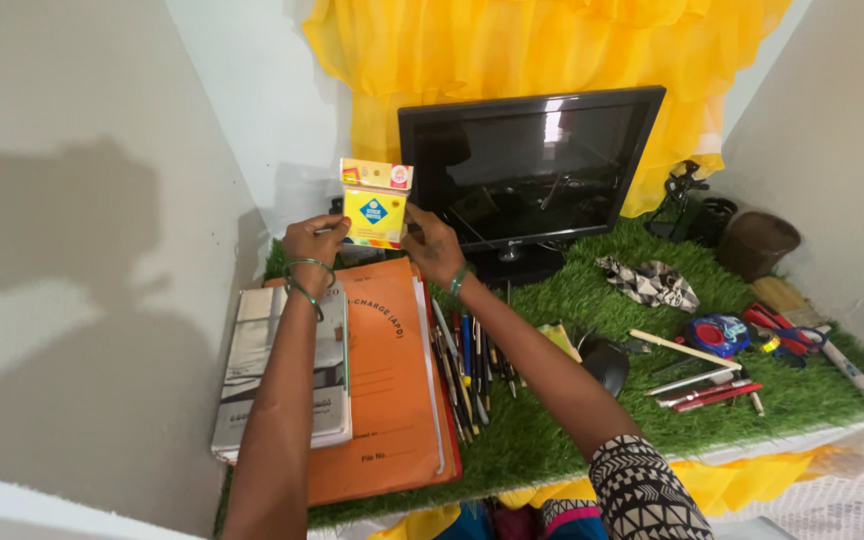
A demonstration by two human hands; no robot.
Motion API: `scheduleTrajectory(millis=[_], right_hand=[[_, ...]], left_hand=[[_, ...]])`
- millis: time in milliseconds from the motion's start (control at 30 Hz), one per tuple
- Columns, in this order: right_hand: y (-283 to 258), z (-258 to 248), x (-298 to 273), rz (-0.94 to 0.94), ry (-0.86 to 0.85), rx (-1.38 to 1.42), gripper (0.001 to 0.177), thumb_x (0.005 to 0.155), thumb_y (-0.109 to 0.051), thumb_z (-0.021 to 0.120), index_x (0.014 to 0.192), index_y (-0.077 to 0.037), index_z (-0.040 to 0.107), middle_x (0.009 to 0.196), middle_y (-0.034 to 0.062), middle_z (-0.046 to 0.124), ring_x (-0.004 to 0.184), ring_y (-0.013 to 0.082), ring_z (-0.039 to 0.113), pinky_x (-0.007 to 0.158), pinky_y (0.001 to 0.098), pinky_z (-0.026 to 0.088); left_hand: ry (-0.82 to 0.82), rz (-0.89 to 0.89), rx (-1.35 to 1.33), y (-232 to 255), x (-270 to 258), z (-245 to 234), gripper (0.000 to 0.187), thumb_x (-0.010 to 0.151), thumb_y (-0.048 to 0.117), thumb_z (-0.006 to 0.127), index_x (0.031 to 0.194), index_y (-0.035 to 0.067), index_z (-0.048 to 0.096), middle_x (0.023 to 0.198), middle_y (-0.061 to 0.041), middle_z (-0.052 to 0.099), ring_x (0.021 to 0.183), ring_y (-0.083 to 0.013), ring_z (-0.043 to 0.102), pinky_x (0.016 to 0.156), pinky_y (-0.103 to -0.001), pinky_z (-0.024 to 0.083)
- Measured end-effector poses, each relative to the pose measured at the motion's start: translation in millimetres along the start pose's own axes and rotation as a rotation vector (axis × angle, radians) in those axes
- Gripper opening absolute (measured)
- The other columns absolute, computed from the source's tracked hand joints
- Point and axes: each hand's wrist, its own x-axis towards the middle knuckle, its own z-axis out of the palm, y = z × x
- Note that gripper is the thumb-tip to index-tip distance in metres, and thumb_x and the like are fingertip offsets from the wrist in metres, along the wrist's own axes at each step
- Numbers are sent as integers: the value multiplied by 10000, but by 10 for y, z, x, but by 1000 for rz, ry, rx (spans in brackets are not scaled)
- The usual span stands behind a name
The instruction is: The person organizes a cluttered desk by picking up and rearranging various items. They handle a stapler, a small box, a router, a mouse, and a pen holder, placing them in different positions on the desk surface.
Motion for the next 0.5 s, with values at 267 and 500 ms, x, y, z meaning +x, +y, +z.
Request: scheduleTrajectory(millis=[267,500], right_hand=[[491,577,361,-269,67,-49,508,878,45,613,1373,-59,578,1092,207,633,976,340,683,822,367,605],[842,1209,533,-296,-8,-111,586,845,73,561,1418,-47,531,997,203,644,967,375,627,852,440,544]], left_hand=[[181,182,96,-498,534,-53,245,842,201,810,1039,55,804,837,-110,776,663,-134,685,629,-279,535],[323,281,261,-1326,879,-253,201,856,136,769,1049,93,804,931,-158,745,781,-246,712,728,-358,553]])
